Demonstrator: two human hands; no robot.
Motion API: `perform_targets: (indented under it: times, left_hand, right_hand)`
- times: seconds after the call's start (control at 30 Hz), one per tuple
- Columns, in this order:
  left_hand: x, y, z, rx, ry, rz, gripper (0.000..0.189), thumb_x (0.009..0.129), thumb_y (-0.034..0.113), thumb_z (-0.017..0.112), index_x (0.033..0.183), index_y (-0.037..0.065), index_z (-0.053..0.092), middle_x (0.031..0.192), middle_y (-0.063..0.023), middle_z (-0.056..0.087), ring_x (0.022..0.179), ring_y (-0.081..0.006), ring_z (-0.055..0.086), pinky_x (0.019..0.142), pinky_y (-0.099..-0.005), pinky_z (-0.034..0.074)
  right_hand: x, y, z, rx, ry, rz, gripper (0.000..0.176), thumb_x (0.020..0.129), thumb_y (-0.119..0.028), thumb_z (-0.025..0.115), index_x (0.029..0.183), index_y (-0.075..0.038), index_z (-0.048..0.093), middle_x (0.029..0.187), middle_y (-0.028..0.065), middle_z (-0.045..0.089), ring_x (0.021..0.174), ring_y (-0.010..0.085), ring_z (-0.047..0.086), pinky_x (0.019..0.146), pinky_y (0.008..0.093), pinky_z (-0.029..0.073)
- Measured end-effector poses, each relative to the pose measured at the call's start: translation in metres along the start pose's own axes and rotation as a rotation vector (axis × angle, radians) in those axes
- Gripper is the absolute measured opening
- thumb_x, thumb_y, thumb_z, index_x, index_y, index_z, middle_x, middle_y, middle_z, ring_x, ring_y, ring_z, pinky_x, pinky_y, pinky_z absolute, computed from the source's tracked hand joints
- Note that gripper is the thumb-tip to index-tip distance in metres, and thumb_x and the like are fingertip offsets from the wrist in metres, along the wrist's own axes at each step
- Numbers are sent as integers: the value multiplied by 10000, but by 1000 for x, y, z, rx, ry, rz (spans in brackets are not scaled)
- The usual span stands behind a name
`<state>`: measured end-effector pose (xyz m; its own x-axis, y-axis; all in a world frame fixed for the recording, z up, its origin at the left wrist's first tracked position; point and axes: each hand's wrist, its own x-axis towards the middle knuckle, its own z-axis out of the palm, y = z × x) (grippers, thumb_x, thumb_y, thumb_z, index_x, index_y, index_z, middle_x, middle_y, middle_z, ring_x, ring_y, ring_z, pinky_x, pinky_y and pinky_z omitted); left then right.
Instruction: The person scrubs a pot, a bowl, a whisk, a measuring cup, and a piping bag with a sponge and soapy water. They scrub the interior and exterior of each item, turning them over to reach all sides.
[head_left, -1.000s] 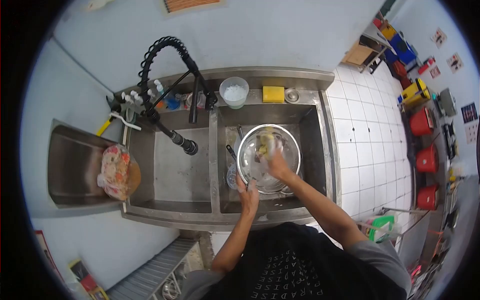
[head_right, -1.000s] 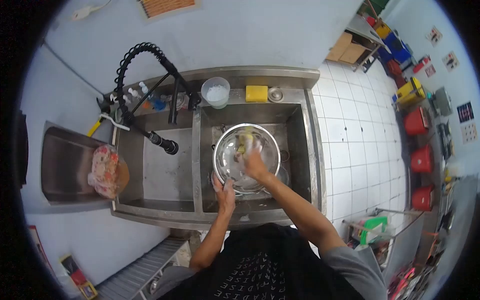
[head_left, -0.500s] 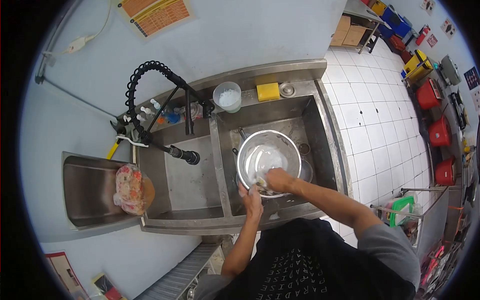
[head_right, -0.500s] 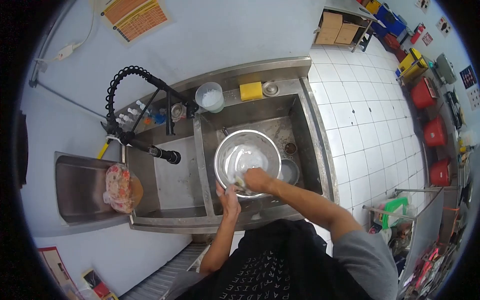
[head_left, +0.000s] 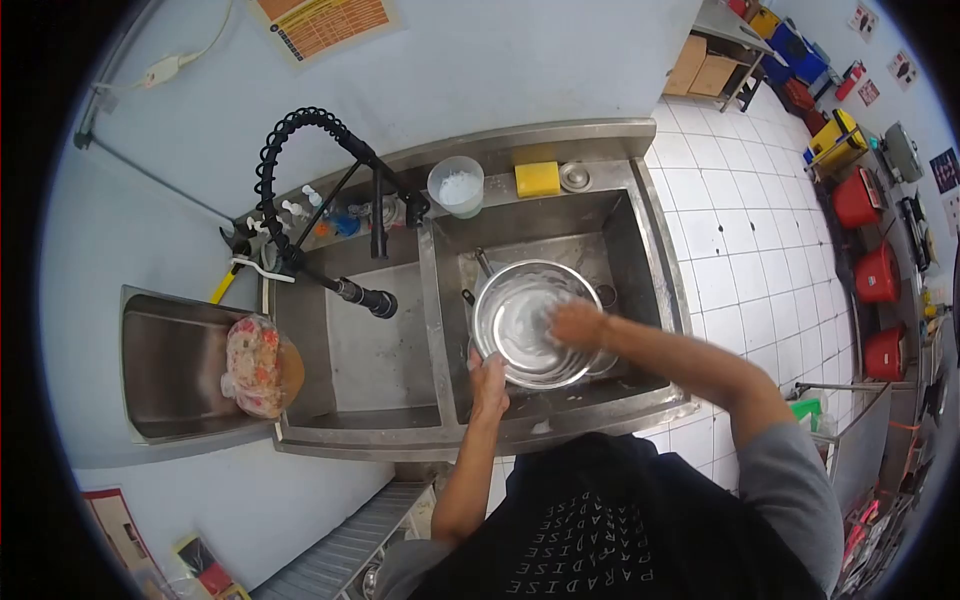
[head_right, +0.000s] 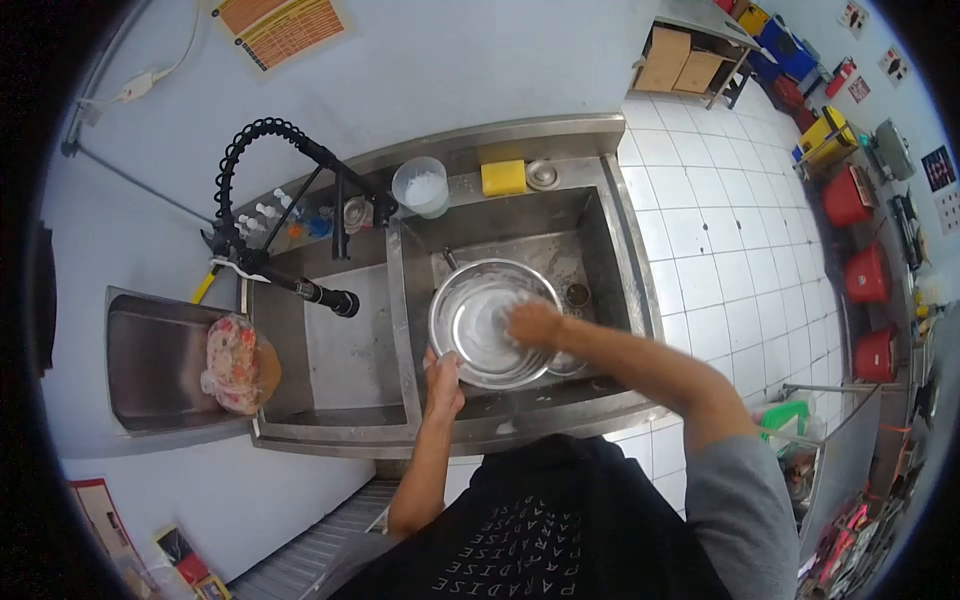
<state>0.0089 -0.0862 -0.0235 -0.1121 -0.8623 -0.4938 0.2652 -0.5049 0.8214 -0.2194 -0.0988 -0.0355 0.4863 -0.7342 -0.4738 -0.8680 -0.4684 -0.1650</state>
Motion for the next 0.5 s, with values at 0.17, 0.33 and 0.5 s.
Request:
perform_targets:
  times: [0.17, 0.33, 0.5]
  left_hand:
    - [4, 9, 9, 247, -201, -196, 624, 715, 25, 538, 1339, 7, 546, 1205, -103, 619, 1112, -212, 565, 991, -309, 426]
    - [7, 7, 1, 79, -80, -13, 637, 713, -21, 494, 1348, 5, 542, 1196, -105, 629, 1082, -203, 596, 958, -296, 457]
    - [13, -32, -2, -23, 32, 88, 603, 771, -64, 484, 1370, -1, 522, 1213, -118, 634, 1084, -227, 631, 961, -327, 502]
  right_hand:
    - [0, 51, 16, -373, 398, -367, 268, 942, -319, 561, 1079, -141, 707, 1300, 129, 616, 1201, 232, 599, 923, 405, 532]
    - [-36, -18, -30, 79, -3, -1, 333, 852, -250, 650, 1144, -91, 673, 1251, 215, 644, 1129, 339, 641, 963, 457, 510]
    - [-14, -72, 46, 937, 282, -85, 384, 776, -193, 654, 1129, -41, 644, 1131, 224, 667, 988, 445, 650, 926, 497, 496]
